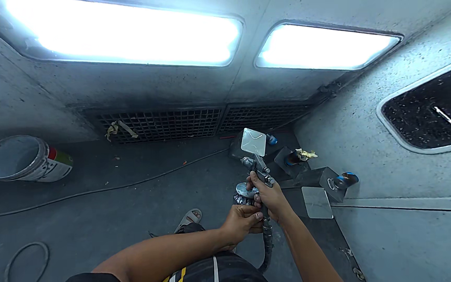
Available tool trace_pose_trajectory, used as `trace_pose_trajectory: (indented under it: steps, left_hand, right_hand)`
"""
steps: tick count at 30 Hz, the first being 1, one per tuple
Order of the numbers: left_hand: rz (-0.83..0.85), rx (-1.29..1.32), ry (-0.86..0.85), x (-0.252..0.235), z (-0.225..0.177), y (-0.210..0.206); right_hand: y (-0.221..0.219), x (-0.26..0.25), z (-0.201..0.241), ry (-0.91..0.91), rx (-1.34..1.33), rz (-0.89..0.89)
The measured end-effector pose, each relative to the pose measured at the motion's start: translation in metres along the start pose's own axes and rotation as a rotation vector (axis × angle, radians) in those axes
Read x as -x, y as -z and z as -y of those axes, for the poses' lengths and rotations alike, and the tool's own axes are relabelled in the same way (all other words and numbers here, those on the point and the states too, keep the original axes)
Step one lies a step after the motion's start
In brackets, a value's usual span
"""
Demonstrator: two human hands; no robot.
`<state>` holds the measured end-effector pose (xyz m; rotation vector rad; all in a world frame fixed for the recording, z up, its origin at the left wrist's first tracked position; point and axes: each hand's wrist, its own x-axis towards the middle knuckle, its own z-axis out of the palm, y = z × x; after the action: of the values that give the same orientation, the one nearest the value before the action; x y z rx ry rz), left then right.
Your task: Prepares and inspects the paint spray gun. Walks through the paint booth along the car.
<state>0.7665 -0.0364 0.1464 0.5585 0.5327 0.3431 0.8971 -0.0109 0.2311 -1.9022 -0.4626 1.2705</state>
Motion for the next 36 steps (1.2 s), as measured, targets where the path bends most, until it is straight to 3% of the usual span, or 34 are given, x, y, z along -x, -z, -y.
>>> trace_pose_trajectory:
  steps: [9, 15, 22, 26, 32, 36]
  left_hand:
    - [0.085, -0.054, 0.017, 0.001, -0.002, 0.009]
    - [0.143, -0.286, 0.085, 0.012, -0.014, 0.033]
    - [-0.17, -0.509, 0.026, 0.052, -0.01, 0.119]
    - [-0.34, -0.608, 0.02, 0.072, -0.018, 0.147]
    - [-0.414, -0.716, -0.061, 0.074, -0.018, 0.147]
    - [-0.41, -0.847, -0.126, 0.069, -0.003, 0.109]
  right_hand:
    - [-0.004, -0.006, -0.006, 0.0, -0.01, -0.024]
    - [0.001, -0.008, -0.005, -0.001, 0.012, -0.062]
    - [0.012, -0.011, 0.005, -0.044, 0.007, -0.077]
    - [0.019, -0.014, 0.002, -0.049, -0.01, -0.079]
    - [0.032, -0.009, -0.016, -0.023, -0.067, -0.126]
    - [0.052, 0.001, -0.027, -0.026, -0.077, -0.115]
